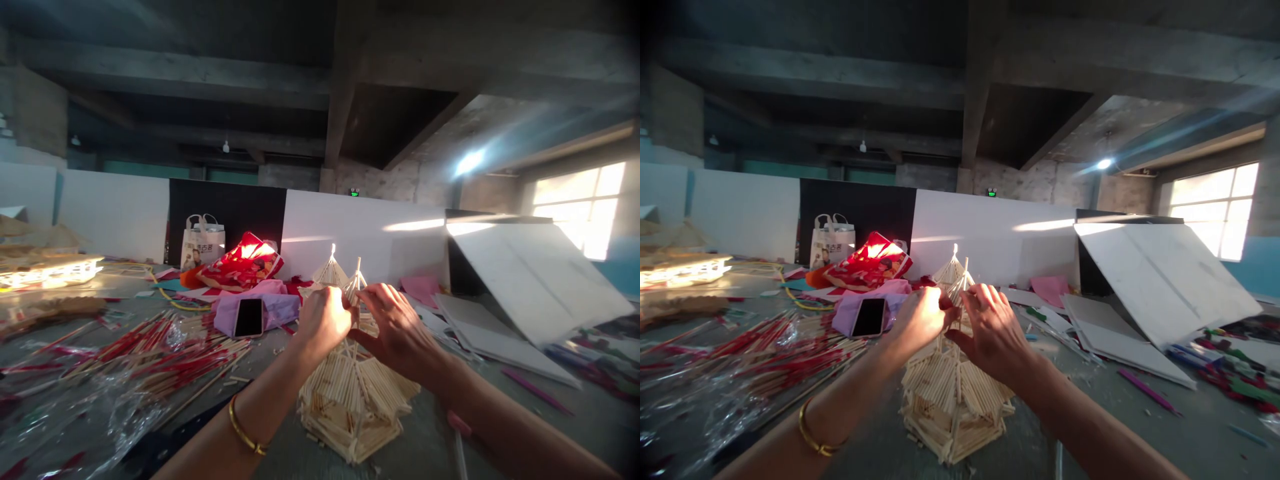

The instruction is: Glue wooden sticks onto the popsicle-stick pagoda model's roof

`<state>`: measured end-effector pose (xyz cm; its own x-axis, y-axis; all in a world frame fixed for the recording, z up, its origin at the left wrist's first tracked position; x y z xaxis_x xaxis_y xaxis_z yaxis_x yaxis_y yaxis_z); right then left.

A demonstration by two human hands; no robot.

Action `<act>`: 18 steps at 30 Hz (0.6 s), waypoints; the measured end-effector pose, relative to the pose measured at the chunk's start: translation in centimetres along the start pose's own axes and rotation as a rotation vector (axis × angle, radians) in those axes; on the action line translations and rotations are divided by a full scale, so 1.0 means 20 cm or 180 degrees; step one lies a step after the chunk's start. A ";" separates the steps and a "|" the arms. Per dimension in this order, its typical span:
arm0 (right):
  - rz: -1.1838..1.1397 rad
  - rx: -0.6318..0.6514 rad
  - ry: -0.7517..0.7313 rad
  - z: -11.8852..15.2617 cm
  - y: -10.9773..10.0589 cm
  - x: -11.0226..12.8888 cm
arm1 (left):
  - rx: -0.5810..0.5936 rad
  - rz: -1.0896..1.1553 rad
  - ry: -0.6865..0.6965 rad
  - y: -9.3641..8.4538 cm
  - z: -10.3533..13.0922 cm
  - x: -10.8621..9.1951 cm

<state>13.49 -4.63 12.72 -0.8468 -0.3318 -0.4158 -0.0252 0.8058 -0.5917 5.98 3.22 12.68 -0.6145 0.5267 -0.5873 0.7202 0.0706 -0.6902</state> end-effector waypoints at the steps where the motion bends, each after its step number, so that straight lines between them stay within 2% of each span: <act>1: -0.0007 0.0009 0.0012 0.00 0.00 0.00 | -0.0005 0.0002 0.0054 0.00 0.00 -0.01; 4: 0.0006 0.0089 0.0038 -0.01 0.01 0.00 | -0.0060 -0.0005 0.0162 0.00 0.01 -0.01; 8: 0.0017 0.0164 0.0044 -0.01 0.02 0.00 | -0.0108 -0.0037 0.0086 0.00 0.00 0.00; 18: 0.0083 0.0175 -0.0008 0.00 0.04 -0.01 | -0.0027 -0.0133 0.0069 -0.01 0.01 -0.01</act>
Point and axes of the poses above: each hand's wrist, its own z-axis away from the middle knuckle, its own y-axis out of the palm, x = y × z, the point moved 9 cm from there along -z, towards the middle knuckle, and after that the axes turned 9 degrees about -y, right-handed, at the moved point
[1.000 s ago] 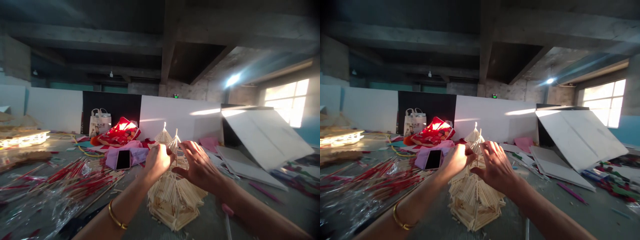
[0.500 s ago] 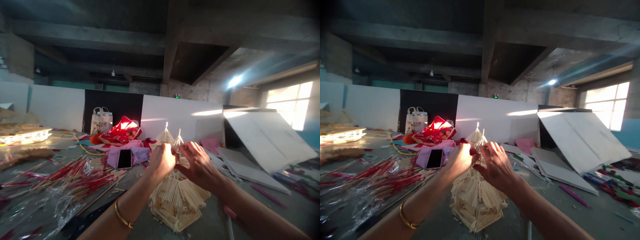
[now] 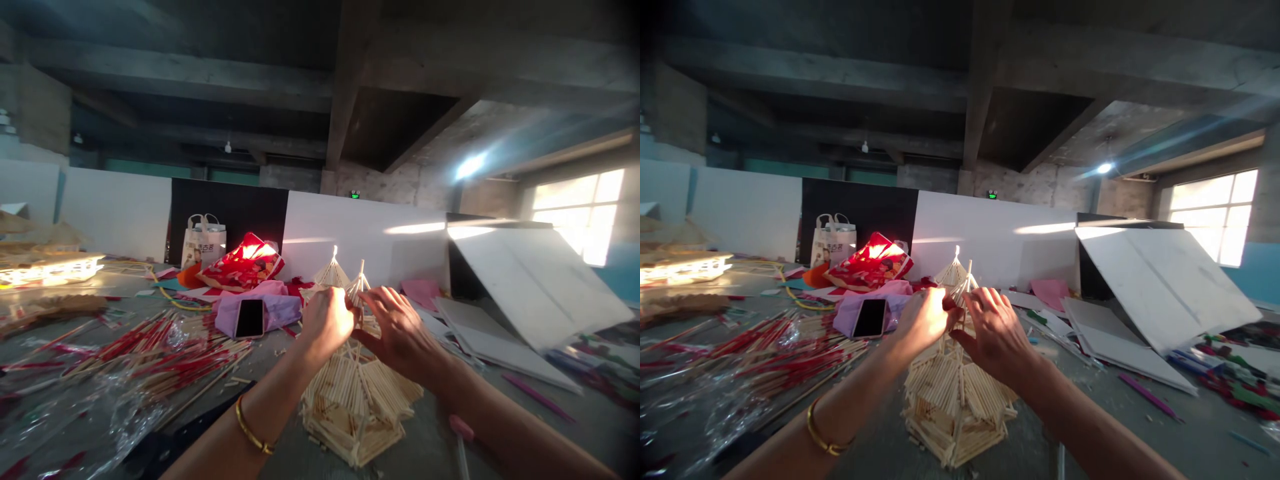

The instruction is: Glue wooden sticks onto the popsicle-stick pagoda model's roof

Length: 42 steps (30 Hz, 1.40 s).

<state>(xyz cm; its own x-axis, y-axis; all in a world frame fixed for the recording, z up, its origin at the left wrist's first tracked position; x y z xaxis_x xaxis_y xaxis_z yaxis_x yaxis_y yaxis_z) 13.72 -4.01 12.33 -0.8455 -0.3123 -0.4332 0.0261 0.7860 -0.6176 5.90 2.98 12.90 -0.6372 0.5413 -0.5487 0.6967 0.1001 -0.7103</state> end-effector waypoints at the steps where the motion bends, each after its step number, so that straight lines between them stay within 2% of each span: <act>1: 0.0000 0.0013 0.0001 0.00 0.00 0.00 | -0.0006 -0.0007 -0.0004 0.00 0.00 0.00; 14: 0.0093 0.0008 0.0012 0.00 -0.02 0.01 | -0.0060 0.0081 0.0057 -0.01 0.00 -0.01; 20: 0.0066 0.0081 0.0048 0.01 -0.01 0.00 | 0.0038 -0.0011 -0.0016 0.00 0.00 0.00; 29: -0.0030 0.0203 0.0114 0.00 -0.01 0.01 | -0.0009 0.0187 0.0068 0.01 -0.02 0.00; 42: -0.0171 0.0155 0.0050 -0.02 -0.03 0.03 | -0.0065 0.0171 0.0234 0.01 -0.01 0.00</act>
<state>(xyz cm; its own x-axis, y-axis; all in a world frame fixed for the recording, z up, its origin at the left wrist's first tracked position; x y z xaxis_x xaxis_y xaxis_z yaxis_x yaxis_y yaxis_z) 12.97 -4.42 12.61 -0.8546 -0.3447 -0.3884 0.0059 0.7414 -0.6710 6.21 3.15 12.90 -0.5732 0.6060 -0.5515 0.7364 0.0858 -0.6711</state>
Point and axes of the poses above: each hand's wrist, its own z-axis away from the middle knuckle, its own y-axis out of the palm, x = y × z, the point moved 9 cm from there along -z, towards the middle knuckle, and after that the axes turned 9 degrees about -y, right-handed, at the moved point
